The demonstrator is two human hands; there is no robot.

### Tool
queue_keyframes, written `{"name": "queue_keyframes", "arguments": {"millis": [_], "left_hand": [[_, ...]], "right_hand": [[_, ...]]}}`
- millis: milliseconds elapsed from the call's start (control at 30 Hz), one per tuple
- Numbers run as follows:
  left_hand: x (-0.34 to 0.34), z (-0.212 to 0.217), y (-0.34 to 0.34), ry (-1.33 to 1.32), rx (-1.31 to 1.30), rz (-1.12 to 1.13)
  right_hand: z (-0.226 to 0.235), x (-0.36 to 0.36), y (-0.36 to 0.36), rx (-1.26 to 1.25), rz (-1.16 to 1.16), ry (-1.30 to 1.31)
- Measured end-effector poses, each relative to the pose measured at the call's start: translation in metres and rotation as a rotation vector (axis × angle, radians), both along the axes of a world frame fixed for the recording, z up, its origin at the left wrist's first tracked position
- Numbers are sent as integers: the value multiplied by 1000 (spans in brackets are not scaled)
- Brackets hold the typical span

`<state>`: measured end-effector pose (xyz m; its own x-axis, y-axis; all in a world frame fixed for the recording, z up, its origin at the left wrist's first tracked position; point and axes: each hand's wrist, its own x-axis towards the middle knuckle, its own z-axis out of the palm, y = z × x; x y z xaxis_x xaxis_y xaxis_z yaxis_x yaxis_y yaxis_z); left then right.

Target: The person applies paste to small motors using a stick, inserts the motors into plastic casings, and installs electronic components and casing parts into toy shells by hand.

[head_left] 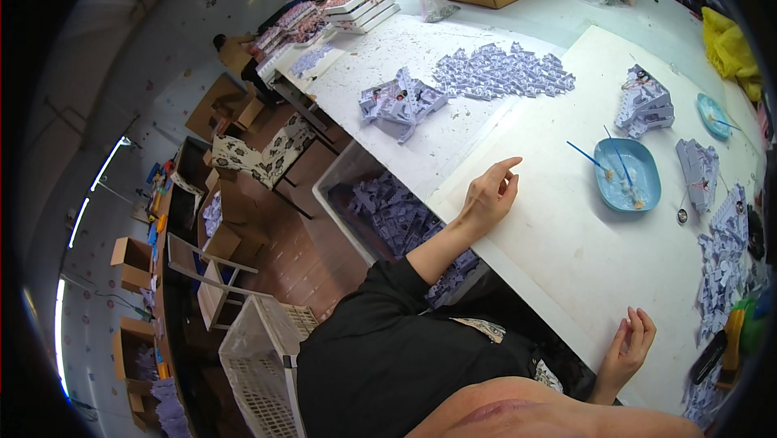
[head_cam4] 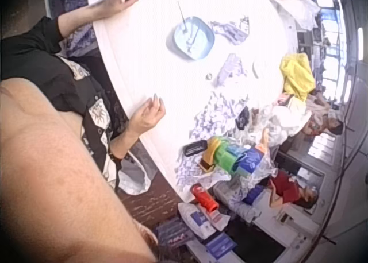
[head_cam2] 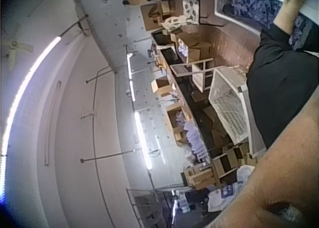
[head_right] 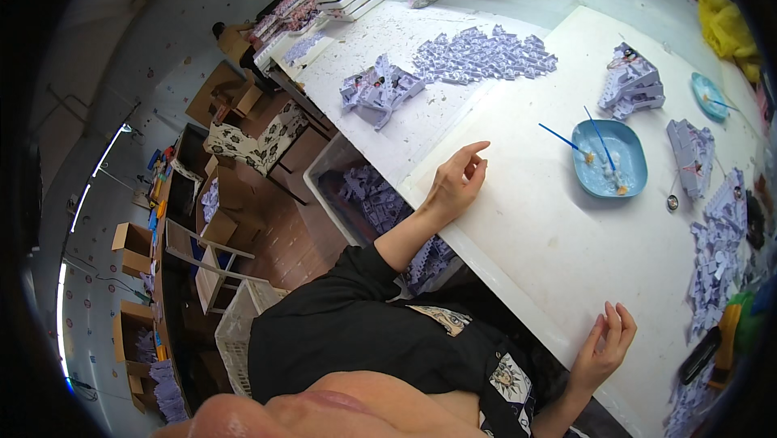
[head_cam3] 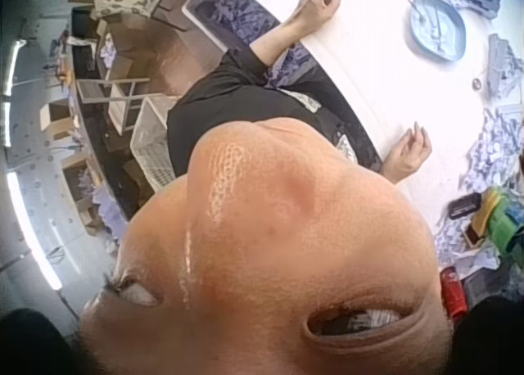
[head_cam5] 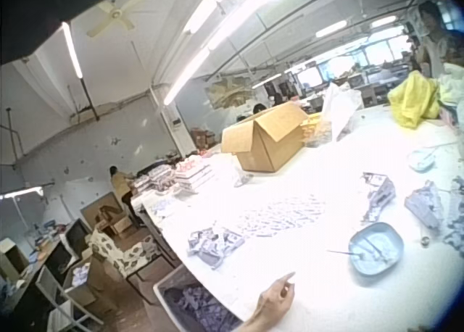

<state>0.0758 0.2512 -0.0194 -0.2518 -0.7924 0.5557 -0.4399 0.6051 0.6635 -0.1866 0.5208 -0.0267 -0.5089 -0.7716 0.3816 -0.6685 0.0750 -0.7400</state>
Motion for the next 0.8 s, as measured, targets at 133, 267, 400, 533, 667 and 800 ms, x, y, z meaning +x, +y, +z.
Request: {"name": "queue_keyframes", "arguments": {"millis": [133,267,400,533,667,800], "left_hand": [[-2,1,1,4,-10,1],[-2,-1,4,8,-8,5],[5,-2,7,1,-6,21],[6,1,4,13,7,6],[-1,1,0,0,79,10],[-1,-9,3,-6,173,62]], "right_hand": [[0,-2,1,7,-2,14],[0,-3,3,7,-1,7],[0,0,2,6,16,3],[-1,3,3,2,0,-2],[8,4,5,-41,-18,32],[10,-8,-7,-32,0,55]]}}
